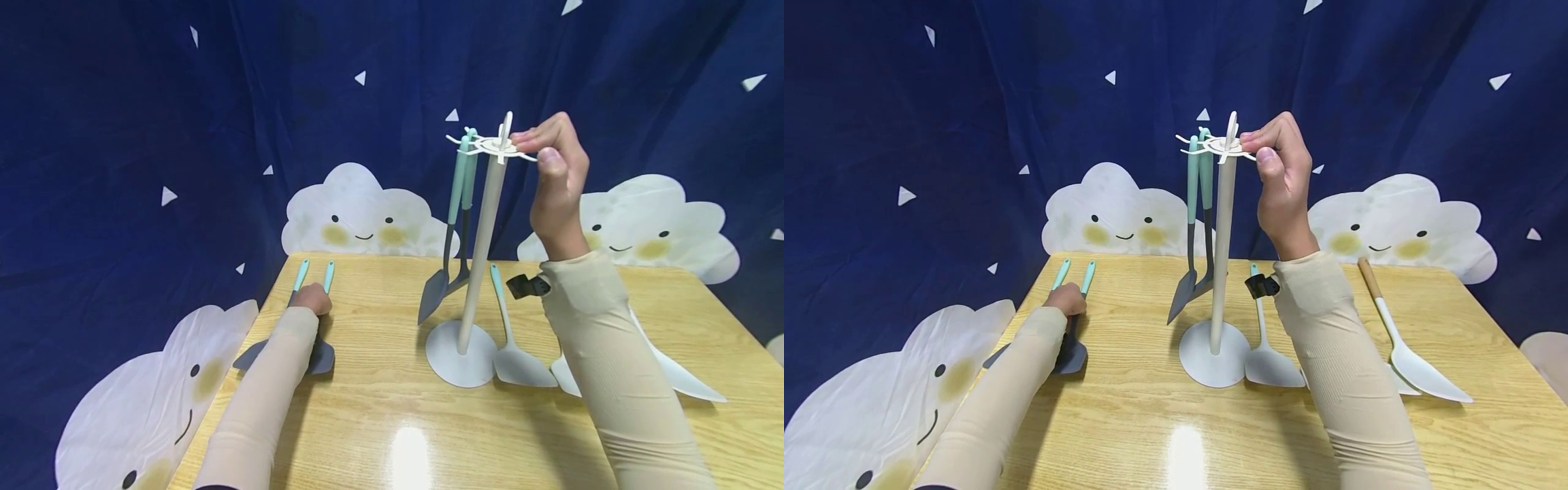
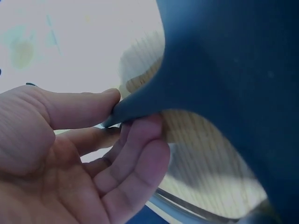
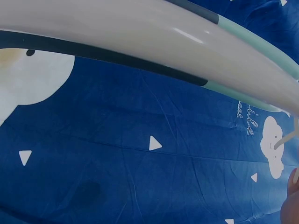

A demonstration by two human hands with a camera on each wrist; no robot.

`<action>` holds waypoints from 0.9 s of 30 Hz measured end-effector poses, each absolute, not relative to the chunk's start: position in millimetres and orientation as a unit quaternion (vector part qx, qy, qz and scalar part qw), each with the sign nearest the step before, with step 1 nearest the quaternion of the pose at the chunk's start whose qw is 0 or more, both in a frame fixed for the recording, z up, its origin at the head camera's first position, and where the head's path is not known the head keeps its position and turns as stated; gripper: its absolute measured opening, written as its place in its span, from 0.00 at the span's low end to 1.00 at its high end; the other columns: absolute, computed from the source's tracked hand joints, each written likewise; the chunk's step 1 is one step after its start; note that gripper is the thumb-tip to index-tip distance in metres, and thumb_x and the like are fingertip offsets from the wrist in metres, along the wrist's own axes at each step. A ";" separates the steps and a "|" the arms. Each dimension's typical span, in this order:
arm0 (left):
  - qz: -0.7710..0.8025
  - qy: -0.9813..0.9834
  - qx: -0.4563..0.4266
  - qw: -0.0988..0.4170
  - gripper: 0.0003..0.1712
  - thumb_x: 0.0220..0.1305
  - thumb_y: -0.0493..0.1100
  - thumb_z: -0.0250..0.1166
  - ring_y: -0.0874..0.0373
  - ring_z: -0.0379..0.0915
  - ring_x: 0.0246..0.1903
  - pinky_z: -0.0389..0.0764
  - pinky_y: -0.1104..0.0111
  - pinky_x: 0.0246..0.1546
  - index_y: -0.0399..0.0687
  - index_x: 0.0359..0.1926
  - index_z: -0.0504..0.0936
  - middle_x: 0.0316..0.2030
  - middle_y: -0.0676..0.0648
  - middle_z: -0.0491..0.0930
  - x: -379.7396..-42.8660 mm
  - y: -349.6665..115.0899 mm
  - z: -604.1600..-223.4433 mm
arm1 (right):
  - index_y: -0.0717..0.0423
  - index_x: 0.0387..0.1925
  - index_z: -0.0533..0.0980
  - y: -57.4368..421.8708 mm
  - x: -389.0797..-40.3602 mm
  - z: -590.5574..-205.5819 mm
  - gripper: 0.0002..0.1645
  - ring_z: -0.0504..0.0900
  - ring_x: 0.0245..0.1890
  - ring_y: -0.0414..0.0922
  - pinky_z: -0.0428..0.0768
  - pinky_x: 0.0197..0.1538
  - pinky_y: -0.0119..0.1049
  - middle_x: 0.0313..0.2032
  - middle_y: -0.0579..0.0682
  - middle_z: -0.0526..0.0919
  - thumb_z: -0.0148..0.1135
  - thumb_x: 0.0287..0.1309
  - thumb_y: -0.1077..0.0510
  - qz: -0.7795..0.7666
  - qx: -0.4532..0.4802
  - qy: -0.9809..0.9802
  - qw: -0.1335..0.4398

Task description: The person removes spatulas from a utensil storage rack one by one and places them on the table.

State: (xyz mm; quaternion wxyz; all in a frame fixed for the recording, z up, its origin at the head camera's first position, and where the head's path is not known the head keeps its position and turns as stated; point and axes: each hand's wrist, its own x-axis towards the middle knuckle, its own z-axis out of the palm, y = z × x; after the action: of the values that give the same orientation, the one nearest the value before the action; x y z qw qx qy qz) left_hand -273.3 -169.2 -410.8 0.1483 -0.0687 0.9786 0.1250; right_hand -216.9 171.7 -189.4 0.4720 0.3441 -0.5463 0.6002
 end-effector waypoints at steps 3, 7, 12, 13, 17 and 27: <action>0.120 0.979 -0.066 0.148 0.12 0.63 0.38 0.53 0.48 0.72 0.34 0.75 0.60 0.42 0.34 0.38 0.81 0.36 0.39 0.79 -272.3 -169.9 -409.9 | 0.53 0.24 0.77 172.4 -217.8 -190.3 0.19 0.79 0.36 0.38 0.75 0.49 0.31 0.29 0.40 0.77 0.49 0.52 0.44 0.600 0.345 -0.548 0.471; 0.119 0.979 -0.065 0.150 0.12 0.63 0.38 0.54 0.49 0.72 0.33 0.75 0.60 0.41 0.35 0.38 0.80 0.35 0.40 0.79 -270.4 -170.8 -408.4 | 0.53 0.24 0.77 172.7 -218.2 -190.9 0.19 0.79 0.36 0.39 0.75 0.49 0.31 0.29 0.40 0.77 0.50 0.52 0.43 0.600 0.344 -0.547 0.472; 0.124 0.978 -0.067 0.153 0.11 0.62 0.39 0.57 0.50 0.71 0.32 0.74 0.62 0.38 0.35 0.39 0.80 0.34 0.41 0.78 -267.8 -170.6 -404.4 | 0.54 0.24 0.77 171.0 -216.1 -189.0 0.21 0.79 0.36 0.38 0.75 0.48 0.30 0.29 0.41 0.77 0.51 0.53 0.42 0.599 0.345 -0.545 0.474; 0.127 0.978 -0.066 0.154 0.10 0.61 0.39 0.58 0.50 0.71 0.31 0.73 0.63 0.36 0.36 0.38 0.80 0.33 0.42 0.77 -267.6 -170.5 -403.8 | 0.54 0.24 0.77 170.5 -215.5 -188.8 0.21 0.79 0.36 0.38 0.75 0.48 0.30 0.29 0.40 0.77 0.51 0.53 0.41 0.598 0.344 -0.546 0.475; 0.127 0.979 -0.062 0.150 0.07 0.57 0.39 0.59 0.51 0.69 0.29 0.68 0.66 0.28 0.38 0.33 0.78 0.30 0.44 0.74 -266.1 -166.5 -396.6 | 0.55 0.24 0.77 169.4 -213.3 -187.3 0.23 0.79 0.35 0.37 0.74 0.48 0.30 0.29 0.40 0.77 0.51 0.53 0.40 0.595 0.342 -0.546 0.480; 0.127 0.979 -0.075 0.139 0.13 0.61 0.44 0.54 0.48 0.72 0.34 0.75 0.61 0.37 0.39 0.37 0.79 0.37 0.40 0.78 -264.6 -154.1 -382.5 | 0.75 0.21 0.71 167.3 -212.7 -185.2 0.32 0.78 0.34 0.35 0.75 0.47 0.29 0.28 0.36 0.77 0.45 0.51 0.45 0.567 0.340 -0.554 0.506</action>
State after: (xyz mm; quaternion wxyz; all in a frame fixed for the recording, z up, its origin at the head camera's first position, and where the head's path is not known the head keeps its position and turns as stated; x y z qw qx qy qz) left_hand -264.6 -154.1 -382.5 0.1386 -0.0748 0.9794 0.1265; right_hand -212.7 167.3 -185.2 0.5055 0.3398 -0.5542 0.5673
